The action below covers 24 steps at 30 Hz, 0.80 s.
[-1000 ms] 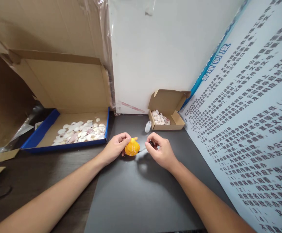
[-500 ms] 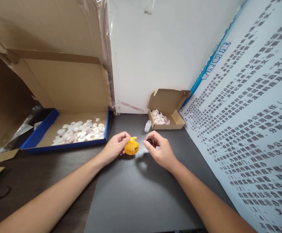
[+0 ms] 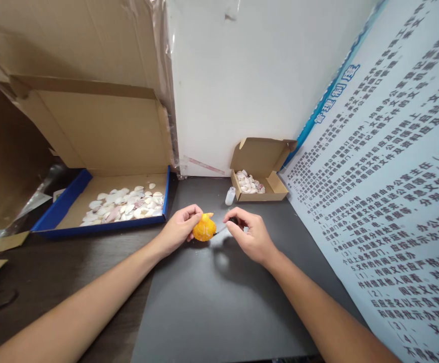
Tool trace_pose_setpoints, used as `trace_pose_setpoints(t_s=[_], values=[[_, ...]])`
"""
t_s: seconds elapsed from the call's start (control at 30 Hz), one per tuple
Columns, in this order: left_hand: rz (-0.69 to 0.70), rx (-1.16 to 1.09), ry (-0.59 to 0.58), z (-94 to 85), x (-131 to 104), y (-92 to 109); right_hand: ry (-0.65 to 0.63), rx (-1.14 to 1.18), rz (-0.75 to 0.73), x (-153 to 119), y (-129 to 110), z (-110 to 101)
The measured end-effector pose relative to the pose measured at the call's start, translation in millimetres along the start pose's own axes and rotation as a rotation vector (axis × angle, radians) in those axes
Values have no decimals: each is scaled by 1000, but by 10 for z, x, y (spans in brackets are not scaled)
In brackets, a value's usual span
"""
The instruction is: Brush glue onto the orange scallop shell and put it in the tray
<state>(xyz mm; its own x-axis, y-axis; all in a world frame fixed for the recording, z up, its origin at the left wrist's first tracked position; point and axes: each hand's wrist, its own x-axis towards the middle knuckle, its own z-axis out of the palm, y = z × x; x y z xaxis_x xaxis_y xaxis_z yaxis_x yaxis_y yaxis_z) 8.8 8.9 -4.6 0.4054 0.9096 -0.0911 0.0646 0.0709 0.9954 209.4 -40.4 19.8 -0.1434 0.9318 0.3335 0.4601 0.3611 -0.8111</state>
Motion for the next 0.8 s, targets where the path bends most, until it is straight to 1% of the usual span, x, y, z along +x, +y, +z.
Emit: trace_pose_setpoints(t_s=[0.13,0.3,0.47,0.63,0.8], values=[[4,5,-2,7,-3,13,21,58,2,-2,2,7],[-3,10,-4,12,-7,26,0,-40,11,-9,-11,13],[-7,-5,-16,9,-15,14,20,51,-5,-8,-9,18],[-14,-13,-23,8,-11,18,17,-40,10,-8,-17,15],[-12,-5,-20,18,-10,40,20,26,-5,-6,-29,10]])
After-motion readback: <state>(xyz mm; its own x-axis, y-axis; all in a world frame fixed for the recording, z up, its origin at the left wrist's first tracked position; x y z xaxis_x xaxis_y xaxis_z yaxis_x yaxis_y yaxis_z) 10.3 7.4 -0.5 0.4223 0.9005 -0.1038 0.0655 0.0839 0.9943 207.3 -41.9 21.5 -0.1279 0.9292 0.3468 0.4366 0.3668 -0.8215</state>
